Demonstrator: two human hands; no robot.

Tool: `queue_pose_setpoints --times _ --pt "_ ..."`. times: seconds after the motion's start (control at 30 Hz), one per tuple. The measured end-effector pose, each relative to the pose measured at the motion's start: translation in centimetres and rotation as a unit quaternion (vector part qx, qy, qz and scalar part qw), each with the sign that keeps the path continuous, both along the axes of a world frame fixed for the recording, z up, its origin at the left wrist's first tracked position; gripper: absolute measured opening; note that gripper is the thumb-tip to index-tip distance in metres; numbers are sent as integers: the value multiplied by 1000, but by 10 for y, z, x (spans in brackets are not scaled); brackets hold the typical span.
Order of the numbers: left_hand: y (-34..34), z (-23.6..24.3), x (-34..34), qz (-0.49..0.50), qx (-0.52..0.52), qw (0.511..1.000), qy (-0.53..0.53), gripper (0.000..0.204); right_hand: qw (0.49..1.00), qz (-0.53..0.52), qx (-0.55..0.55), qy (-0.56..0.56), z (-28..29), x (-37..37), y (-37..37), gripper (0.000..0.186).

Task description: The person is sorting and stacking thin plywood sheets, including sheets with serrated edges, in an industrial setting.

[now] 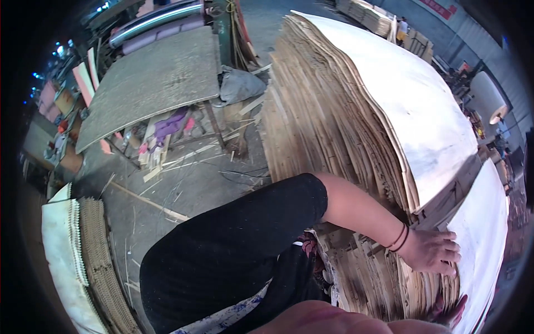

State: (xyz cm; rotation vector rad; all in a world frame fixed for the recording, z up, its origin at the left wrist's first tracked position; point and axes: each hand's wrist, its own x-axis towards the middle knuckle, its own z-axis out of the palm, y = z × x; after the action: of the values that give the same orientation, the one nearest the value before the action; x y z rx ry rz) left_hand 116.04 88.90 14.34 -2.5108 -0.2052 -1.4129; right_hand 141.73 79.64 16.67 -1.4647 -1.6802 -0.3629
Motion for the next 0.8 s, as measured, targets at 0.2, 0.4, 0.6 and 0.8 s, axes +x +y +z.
queue_pose_setpoints --times 0.2,0.4,0.6,0.8 --pt "6 -3 1 -17 14 999 -48 30 913 23 263 -312 25 -26 6 63" --pt "3 -3 1 -6 10 999 -36 37 928 -102 150 -324 42 -67 -24 71" --pt "-1 -3 2 -7 11 999 -49 35 929 -126 134 -322 49 -79 -34 75" --pt "0 -5 4 -11 -7 999 -41 34 937 -117 110 -311 41 -65 -32 75"
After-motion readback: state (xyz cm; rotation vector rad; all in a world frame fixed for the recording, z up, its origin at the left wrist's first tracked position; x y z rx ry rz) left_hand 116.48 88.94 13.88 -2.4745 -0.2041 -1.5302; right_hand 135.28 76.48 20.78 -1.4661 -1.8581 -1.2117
